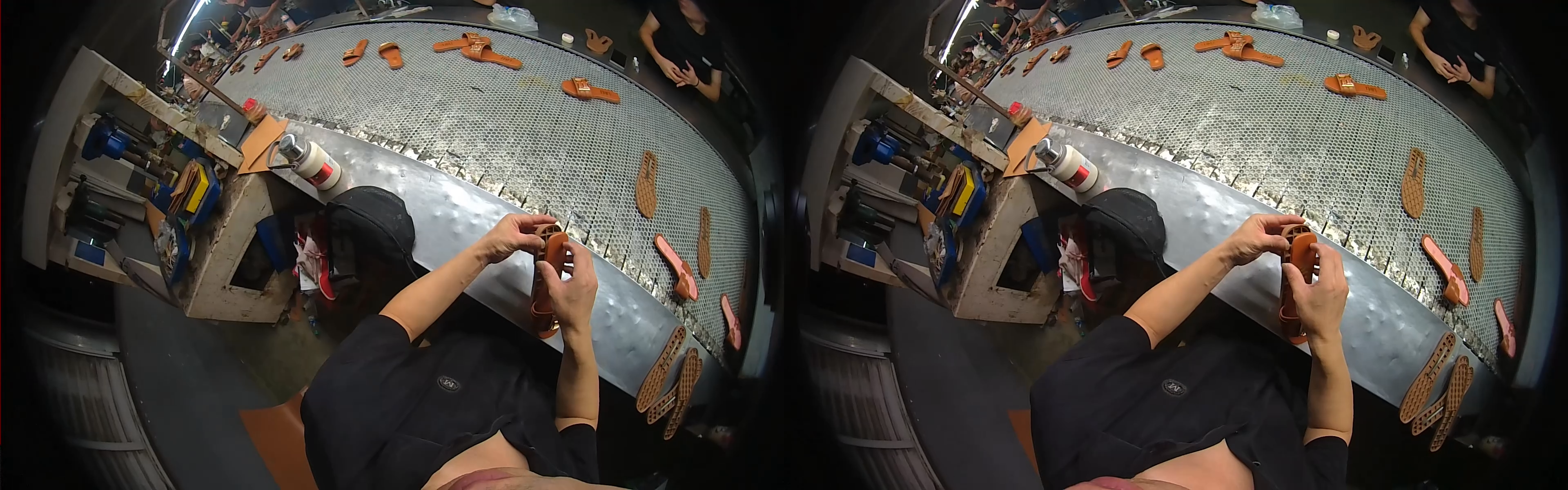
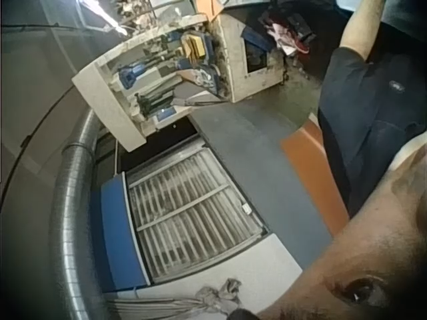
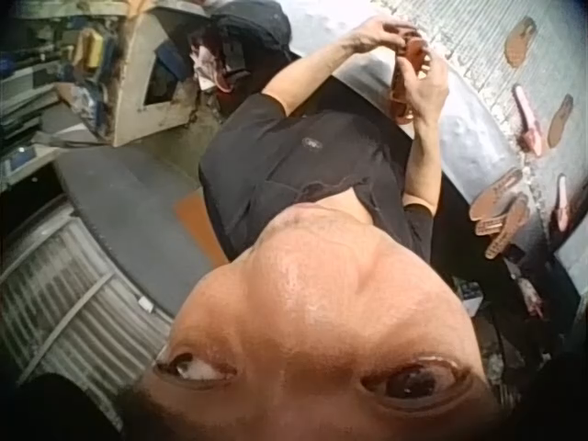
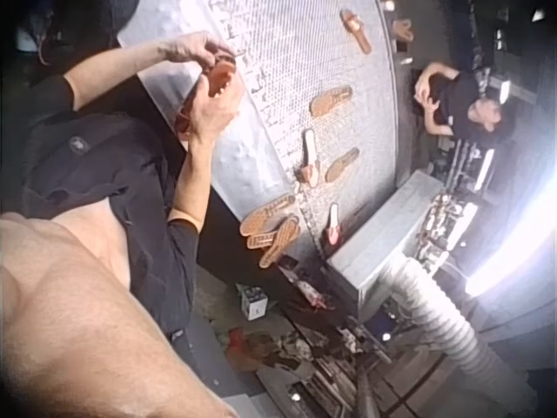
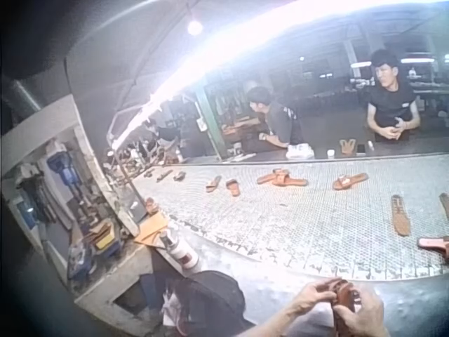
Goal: Inspecting and aligning sandal upper components with soles on a production line.
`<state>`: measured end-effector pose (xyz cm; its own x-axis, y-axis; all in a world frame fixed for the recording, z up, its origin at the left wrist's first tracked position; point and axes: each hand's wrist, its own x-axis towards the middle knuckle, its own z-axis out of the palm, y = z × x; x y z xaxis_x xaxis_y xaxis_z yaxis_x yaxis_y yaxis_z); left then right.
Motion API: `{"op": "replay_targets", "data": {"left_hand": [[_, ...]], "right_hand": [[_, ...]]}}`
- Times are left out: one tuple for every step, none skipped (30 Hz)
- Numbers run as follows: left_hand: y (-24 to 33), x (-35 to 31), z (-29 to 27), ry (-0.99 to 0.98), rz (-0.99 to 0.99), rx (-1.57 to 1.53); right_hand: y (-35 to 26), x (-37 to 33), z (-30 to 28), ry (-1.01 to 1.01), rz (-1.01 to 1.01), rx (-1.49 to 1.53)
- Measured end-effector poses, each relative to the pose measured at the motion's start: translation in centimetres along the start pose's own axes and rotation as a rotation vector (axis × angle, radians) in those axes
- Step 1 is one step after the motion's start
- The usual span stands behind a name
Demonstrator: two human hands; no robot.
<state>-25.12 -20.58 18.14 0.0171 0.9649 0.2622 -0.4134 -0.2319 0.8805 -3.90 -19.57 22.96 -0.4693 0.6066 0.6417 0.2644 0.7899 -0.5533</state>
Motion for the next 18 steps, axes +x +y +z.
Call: {"op": "replay_targets", "data": {"left_hand": [[-0.7,0.4,0.4,-0.015,-0.018,-0.011],[-1.2,0.7,0.4,-0.005,-0.045,-0.011],[-1.6,1.0,0.2,0.006,-0.075,-0.012],[-1.5,2.1,-0.9,-0.002,-0.035,0.086],[-1.5,3.8,-2.7,0.023,-0.009,0.188],[-2.0,4.4,-3.8,0.024,0.025,0.212],[-1.5,4.9,-2.8,0.024,0.045,0.136],[-2.3,5.2,-2.7,0.049,0.052,0.086],[-3.0,5.8,-2.9,0.078,0.06,0.047],[-3.5,6.5,-3.1,0.056,0.068,0.011],[-3.8,7.0,-3.2,0.042,0.085,-0.018],[-4.4,7.5,-2.9,0.022,0.072,-0.054],[-4.8,8.0,-2.8,0.008,0.066,-0.087],[-5.3,8.4,-2.8,0.001,0.076,-0.077],[-5.8,8.7,-2.7,-0.005,0.061,-0.085],[-5.8,8.8,-2.4,-0.011,0.067,-0.078],[-5.8,8.8,-2.3,-0.016,0.074,-0.071],[-5.9,8.9,-2.4,-0.034,0.07,-0.072]], "right_hand": [[0.3,-0.5,-0.4,0.021,0.016,0.016],[0.5,-0.7,-0.7,0.041,0.032,0.032],[0.4,-0.4,-0.5,0.043,0.025,0.076],[0.6,0.7,-0.3,0.058,0.024,0.105],[2.6,2.3,0.7,0.069,-0.068,0.048],[3.1,2.9,0.9,0.055,-0.081,0.032],[4.7,3.2,1.0,0.076,-0.121,0.027],[5.7,3.1,1.0,0.062,-0.119,0.018],[6.6,3.1,1.2,0.085,-0.121,0.019],[7.3,3.4,1.1,0.091,-0.123,0.008],[8.1,3.4,1.1,0.096,-0.095,-0.009],[8.9,3.3,0.9,0.108,-0.11,-0.019],[9.5,3.4,0.9,0.115,-0.132,-0.024],[10.2,3.3,0.9,0.125,-0.134,-0.036],[10.6,3.2,0.8,0.126,-0.118,-0.044],[10.6,3.2,0.6,0.132,-0.114,-0.046],[10.6,3.1,0.5,0.137,-0.109,-0.048],[10.6,3.1,0.3,0.14,-0.097,-0.052]]}}
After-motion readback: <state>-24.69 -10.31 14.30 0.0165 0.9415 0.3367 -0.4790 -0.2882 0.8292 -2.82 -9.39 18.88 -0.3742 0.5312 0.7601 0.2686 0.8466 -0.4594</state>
